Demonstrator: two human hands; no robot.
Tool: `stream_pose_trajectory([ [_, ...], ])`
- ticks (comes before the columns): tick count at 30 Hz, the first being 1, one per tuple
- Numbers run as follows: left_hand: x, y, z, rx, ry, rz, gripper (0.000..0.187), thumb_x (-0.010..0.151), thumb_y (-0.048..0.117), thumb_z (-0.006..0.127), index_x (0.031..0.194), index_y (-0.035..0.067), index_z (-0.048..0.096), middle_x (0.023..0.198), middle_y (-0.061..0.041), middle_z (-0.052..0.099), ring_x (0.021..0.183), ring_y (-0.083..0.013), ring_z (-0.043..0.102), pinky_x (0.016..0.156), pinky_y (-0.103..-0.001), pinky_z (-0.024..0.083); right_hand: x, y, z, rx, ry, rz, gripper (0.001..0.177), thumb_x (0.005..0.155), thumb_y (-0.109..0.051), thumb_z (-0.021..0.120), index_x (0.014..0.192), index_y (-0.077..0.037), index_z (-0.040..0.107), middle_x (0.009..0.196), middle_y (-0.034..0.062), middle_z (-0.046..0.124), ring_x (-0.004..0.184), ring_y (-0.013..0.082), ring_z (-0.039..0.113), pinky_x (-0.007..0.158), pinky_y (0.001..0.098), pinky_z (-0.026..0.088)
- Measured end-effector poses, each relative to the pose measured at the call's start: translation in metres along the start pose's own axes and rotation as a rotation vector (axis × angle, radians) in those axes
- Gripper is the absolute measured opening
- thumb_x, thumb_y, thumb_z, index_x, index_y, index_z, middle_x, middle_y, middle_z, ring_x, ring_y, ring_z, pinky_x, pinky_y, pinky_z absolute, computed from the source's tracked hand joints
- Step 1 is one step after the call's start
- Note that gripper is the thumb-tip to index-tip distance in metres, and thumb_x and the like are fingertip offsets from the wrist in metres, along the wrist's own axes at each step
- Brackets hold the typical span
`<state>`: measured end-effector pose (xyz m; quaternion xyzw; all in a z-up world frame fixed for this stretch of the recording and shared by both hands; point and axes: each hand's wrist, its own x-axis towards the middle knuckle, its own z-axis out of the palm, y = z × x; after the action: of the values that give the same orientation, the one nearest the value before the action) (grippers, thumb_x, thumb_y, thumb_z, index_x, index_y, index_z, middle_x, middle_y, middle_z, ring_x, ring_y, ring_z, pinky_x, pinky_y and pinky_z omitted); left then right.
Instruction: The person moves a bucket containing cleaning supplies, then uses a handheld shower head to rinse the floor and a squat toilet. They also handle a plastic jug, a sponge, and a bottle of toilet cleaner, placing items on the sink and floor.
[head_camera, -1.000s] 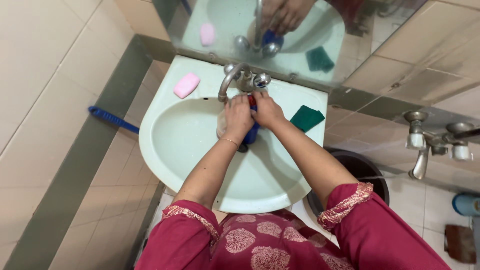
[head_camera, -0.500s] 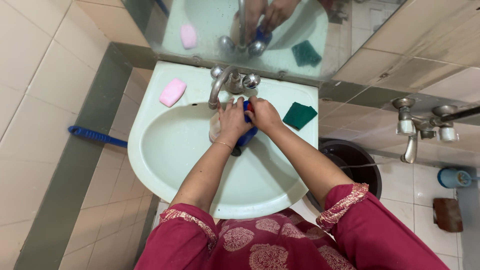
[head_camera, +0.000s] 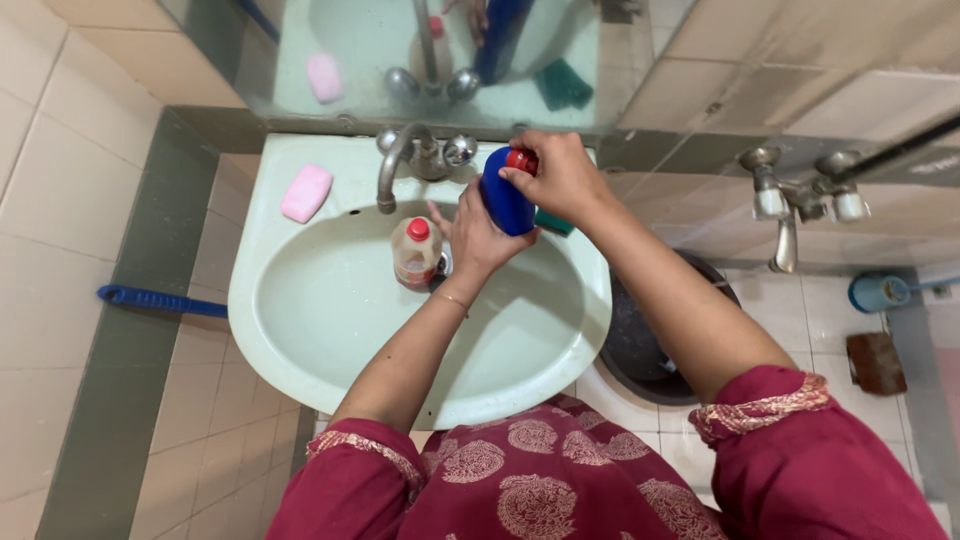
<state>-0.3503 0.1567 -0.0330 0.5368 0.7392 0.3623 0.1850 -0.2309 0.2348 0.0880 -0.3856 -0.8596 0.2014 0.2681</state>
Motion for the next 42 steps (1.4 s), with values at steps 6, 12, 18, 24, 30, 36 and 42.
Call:
stream_pose_trajectory([
  [6, 0.006, 0.011, 0.026, -0.044, 0.003, 0.360, 0.136, 0.051, 0.068, 0.091, 0.151, 0.002, 0.028, 0.146, -0.021, 0.048, 0.140, -0.0413, 0.042, 0.111, -0.070, 0.000, -0.034, 0.001, -0.035, -0.054, 0.111, -0.019, 0.037, 0.082, -0.019, 0.085, 0.108, 0.004, 0.074, 0.098, 0.0243, 0.074, 0.087, 0.0371, 0.074, 0.080, 0.0421, 0.059],
  [12, 0.005, 0.043, 0.034, -0.059, -0.174, 0.430, 0.132, 0.048, 0.058, 0.086, 0.152, 0.001, 0.028, 0.136, -0.015, 0.055, 0.132, -0.0320, 0.053, 0.120, -0.072, -0.001, -0.064, 0.012, -0.071, -0.039, 0.223, 0.070, 0.037, 0.086, -0.022, 0.081, 0.110, 0.004, 0.072, 0.100, 0.0246, 0.073, 0.089, 0.0382, 0.074, 0.081, 0.0423, 0.059],
  [18, -0.019, 0.103, 0.053, -0.145, -0.154, 0.638, 0.127, 0.050, 0.057, 0.087, 0.151, 0.001, 0.033, 0.133, -0.016, 0.059, 0.130, -0.0342, 0.055, 0.118, -0.070, 0.001, -0.102, 0.021, -0.119, -0.474, 0.247, 0.373, 0.047, 0.095, -0.045, 0.077, 0.083, 0.000, 0.069, 0.073, 0.0249, 0.070, 0.070, 0.0443, 0.069, 0.062, 0.0508, 0.056],
  [24, -0.037, 0.157, 0.092, -0.298, -0.442, 0.782, 0.129, 0.048, 0.058, 0.089, 0.151, 0.000, 0.036, 0.130, -0.017, 0.065, 0.130, -0.0344, 0.060, 0.122, -0.069, 0.003, -0.174, 0.047, -0.166, -0.827, 0.409, 0.136, 0.041, 0.109, -0.032, 0.066, 0.078, -0.007, 0.068, 0.071, 0.0157, 0.069, 0.062, 0.0344, 0.070, 0.055, 0.0447, 0.055],
  [30, -0.088, 0.212, 0.147, -0.331, -0.686, 0.854, 0.131, 0.045, 0.057, 0.088, 0.152, 0.004, 0.036, 0.137, -0.017, 0.064, 0.133, -0.0337, 0.059, 0.121, -0.067, 0.005, -0.281, 0.066, -0.232, -0.910, 0.289, 0.028, 0.036, 0.101, -0.036, 0.069, 0.114, -0.002, 0.073, 0.082, 0.0130, 0.065, 0.076, 0.0313, 0.067, 0.065, 0.0417, 0.054],
  [36, -0.153, 0.277, 0.206, -0.378, -0.899, 0.904, 0.133, 0.045, 0.056, 0.089, 0.155, 0.006, 0.033, 0.141, -0.016, 0.062, 0.137, -0.0324, 0.055, 0.121, -0.065, 0.003, -0.382, 0.067, -0.280, -0.868, 0.253, 0.256, 0.038, 0.102, -0.035, 0.068, 0.132, -0.011, 0.068, 0.094, 0.0128, 0.064, 0.091, 0.0305, 0.066, 0.077, 0.0420, 0.055],
  [42, -0.209, 0.336, 0.262, -0.626, -1.266, 0.751, 0.130, 0.053, 0.041, 0.091, 0.158, 0.005, 0.023, 0.135, -0.013, 0.061, 0.126, -0.0265, 0.059, 0.115, -0.049, 0.034, -0.484, 0.078, -0.332, -0.418, 0.449, 0.587, 0.069, 0.098, -0.042, 0.072, 0.157, -0.020, 0.045, 0.100, 0.0099, 0.066, 0.088, 0.0231, 0.065, 0.079, 0.0362, 0.056],
])
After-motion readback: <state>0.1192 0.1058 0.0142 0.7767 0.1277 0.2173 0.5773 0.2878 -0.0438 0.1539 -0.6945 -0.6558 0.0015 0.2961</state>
